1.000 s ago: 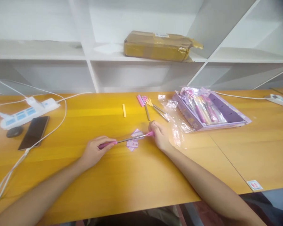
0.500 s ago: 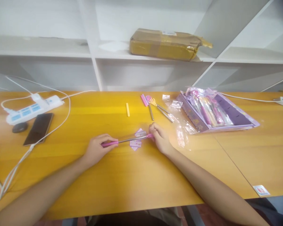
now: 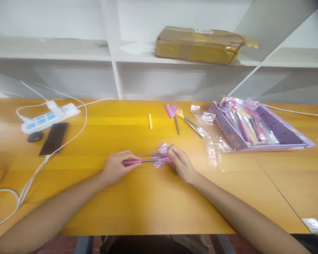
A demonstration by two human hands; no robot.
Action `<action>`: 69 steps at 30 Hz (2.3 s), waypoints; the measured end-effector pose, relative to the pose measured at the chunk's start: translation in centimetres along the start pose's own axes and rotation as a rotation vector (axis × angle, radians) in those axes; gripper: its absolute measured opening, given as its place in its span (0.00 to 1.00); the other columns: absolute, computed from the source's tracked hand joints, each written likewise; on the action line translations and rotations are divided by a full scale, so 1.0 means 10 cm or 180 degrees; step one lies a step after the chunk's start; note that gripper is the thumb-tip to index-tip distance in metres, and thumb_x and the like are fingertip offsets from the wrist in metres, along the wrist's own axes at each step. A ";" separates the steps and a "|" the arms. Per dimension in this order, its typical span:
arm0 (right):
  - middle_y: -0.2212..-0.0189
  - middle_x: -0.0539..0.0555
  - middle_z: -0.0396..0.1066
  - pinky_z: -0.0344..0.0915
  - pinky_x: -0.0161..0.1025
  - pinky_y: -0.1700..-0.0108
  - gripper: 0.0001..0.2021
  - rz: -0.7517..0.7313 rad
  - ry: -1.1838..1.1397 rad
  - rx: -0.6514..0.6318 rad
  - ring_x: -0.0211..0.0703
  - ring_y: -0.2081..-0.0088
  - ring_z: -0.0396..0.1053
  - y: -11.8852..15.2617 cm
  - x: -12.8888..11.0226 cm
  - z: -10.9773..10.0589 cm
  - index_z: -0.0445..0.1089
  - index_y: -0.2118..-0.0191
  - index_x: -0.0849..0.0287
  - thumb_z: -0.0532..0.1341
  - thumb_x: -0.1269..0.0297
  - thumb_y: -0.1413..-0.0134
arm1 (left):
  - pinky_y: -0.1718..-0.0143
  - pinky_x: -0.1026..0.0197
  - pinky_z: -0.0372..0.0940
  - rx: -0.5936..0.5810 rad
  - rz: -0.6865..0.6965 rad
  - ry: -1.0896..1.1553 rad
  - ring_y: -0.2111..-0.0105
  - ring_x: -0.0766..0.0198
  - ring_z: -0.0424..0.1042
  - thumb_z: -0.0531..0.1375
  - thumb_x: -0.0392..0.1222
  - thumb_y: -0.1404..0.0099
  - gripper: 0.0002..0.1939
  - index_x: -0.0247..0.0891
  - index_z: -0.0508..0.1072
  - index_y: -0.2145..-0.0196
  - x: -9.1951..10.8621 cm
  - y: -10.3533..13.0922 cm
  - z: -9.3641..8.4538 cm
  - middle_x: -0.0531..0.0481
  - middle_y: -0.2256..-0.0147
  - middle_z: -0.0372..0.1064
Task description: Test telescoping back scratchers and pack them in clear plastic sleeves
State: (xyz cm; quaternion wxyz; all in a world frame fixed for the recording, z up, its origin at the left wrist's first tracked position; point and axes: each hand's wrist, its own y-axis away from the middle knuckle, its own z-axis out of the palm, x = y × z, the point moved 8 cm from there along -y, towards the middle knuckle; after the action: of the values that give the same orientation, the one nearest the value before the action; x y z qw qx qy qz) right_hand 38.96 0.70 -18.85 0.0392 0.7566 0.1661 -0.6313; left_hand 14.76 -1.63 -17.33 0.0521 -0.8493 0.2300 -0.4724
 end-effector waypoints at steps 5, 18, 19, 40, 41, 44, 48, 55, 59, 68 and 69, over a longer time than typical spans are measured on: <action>0.71 0.50 0.64 0.59 0.41 0.63 0.22 -0.0068 -0.0191 0.0008 0.43 0.68 0.61 0.10 -0.05 0.11 0.59 0.67 0.54 0.53 0.42 0.26 | 0.65 0.64 0.73 0.0131 0.0283 -0.0004 0.65 0.64 0.80 0.70 0.45 0.31 0.06 0.41 0.84 0.59 0.11 0.06 0.02 0.47 0.63 0.82; 0.72 0.50 0.65 0.58 0.41 0.63 0.22 0.0023 -0.0169 -0.0010 0.41 0.69 0.60 0.14 -0.03 0.22 0.59 0.68 0.54 0.53 0.43 0.25 | 0.72 0.64 0.70 0.0314 0.0516 0.0149 0.70 0.64 0.78 0.70 0.40 0.32 0.03 0.40 0.83 0.60 0.27 0.16 0.08 0.48 0.67 0.81; 0.72 0.50 0.64 0.58 0.41 0.64 0.22 0.0021 -0.0156 -0.0017 0.41 0.69 0.60 0.15 -0.04 0.23 0.59 0.68 0.54 0.53 0.44 0.25 | 0.71 0.64 0.70 0.0313 0.0515 0.0187 0.70 0.64 0.79 0.71 0.39 0.32 0.04 0.40 0.83 0.60 0.27 0.16 0.08 0.48 0.66 0.81; 0.72 0.53 0.70 0.64 0.40 0.70 0.18 -0.2352 0.1355 0.0337 0.42 0.74 0.67 0.01 -0.36 -0.05 0.67 0.58 0.55 0.49 0.48 0.25 | 0.66 0.63 0.70 -0.0144 -0.1156 0.0916 0.70 0.63 0.77 0.71 0.53 0.36 0.13 0.41 0.81 0.63 -0.15 0.01 0.22 0.51 0.68 0.81; 0.70 0.55 0.72 0.66 0.40 0.68 0.17 -0.2443 0.1426 0.0259 0.43 0.72 0.69 0.01 -0.39 -0.03 0.68 0.54 0.56 0.51 0.48 0.26 | 0.65 0.63 0.70 -0.0145 -0.1202 0.0938 0.69 0.63 0.77 0.71 0.53 0.36 0.13 0.41 0.81 0.63 -0.16 0.01 0.21 0.51 0.68 0.81; 0.63 0.56 0.77 0.68 0.40 0.63 0.13 -0.2635 0.1950 -0.0177 0.44 0.66 0.74 0.00 -0.48 0.08 0.70 0.49 0.56 0.56 0.55 0.27 | 0.63 0.62 0.70 -0.0149 -0.1299 0.0949 0.66 0.62 0.79 0.70 0.55 0.35 0.15 0.41 0.80 0.63 -0.21 0.02 0.18 0.51 0.66 0.81; 0.64 0.53 0.78 0.68 0.38 0.61 0.10 -0.2744 0.2679 -0.0672 0.41 0.65 0.74 -0.01 -0.52 0.15 0.71 0.49 0.56 0.57 0.57 0.24 | 0.65 0.64 0.67 -0.0286 -0.1368 0.0953 0.68 0.63 0.77 0.69 0.58 0.35 0.18 0.40 0.78 0.66 -0.33 -0.03 0.18 0.52 0.68 0.79; 0.68 0.52 0.76 0.61 0.37 0.65 0.15 -0.2172 0.2123 -0.0665 0.39 0.70 0.70 -0.06 -0.34 0.03 0.71 0.57 0.56 0.51 0.57 0.21 | 0.55 0.61 0.73 -0.0732 -0.0845 0.0746 0.57 0.61 0.80 0.64 0.52 0.27 0.11 0.46 0.80 0.53 -0.17 -0.07 0.30 0.51 0.56 0.81; 0.78 0.48 0.67 0.55 0.36 0.70 0.19 -0.1912 0.1869 -0.0442 0.36 0.77 0.62 -0.06 -0.27 0.07 0.68 0.66 0.57 0.48 0.62 0.22 | 0.54 0.62 0.72 -0.0818 -0.0017 -0.0124 0.57 0.63 0.79 0.55 0.45 0.20 0.13 0.46 0.77 0.45 0.00 -0.02 0.30 0.50 0.55 0.80; 0.80 0.47 0.66 0.54 0.34 0.72 0.19 -0.1562 0.1617 0.0108 0.32 0.79 0.60 -0.19 -0.75 0.06 0.67 0.71 0.58 0.52 0.65 0.24 | 0.69 0.58 0.66 -0.0076 0.1593 -0.2734 0.68 0.59 0.75 0.51 0.37 0.20 0.12 0.35 0.74 0.50 0.63 -0.18 0.14 0.46 0.64 0.77; 0.81 0.47 0.65 0.53 0.34 0.73 0.19 -0.1538 0.1594 0.0150 0.32 0.79 0.59 -0.24 -0.90 0.00 0.68 0.72 0.58 0.53 0.64 0.25 | 0.73 0.58 0.61 -0.0052 0.1552 -0.2830 0.73 0.61 0.71 0.52 0.42 0.20 0.12 0.37 0.74 0.53 0.78 -0.27 0.07 0.50 0.68 0.74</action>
State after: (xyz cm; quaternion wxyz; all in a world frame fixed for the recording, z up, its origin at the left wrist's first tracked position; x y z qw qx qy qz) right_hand 36.90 1.16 -9.76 -0.1709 0.8275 0.3303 -0.4207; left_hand 19.72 -2.73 -10.82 0.2471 -0.8902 0.3809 -0.0374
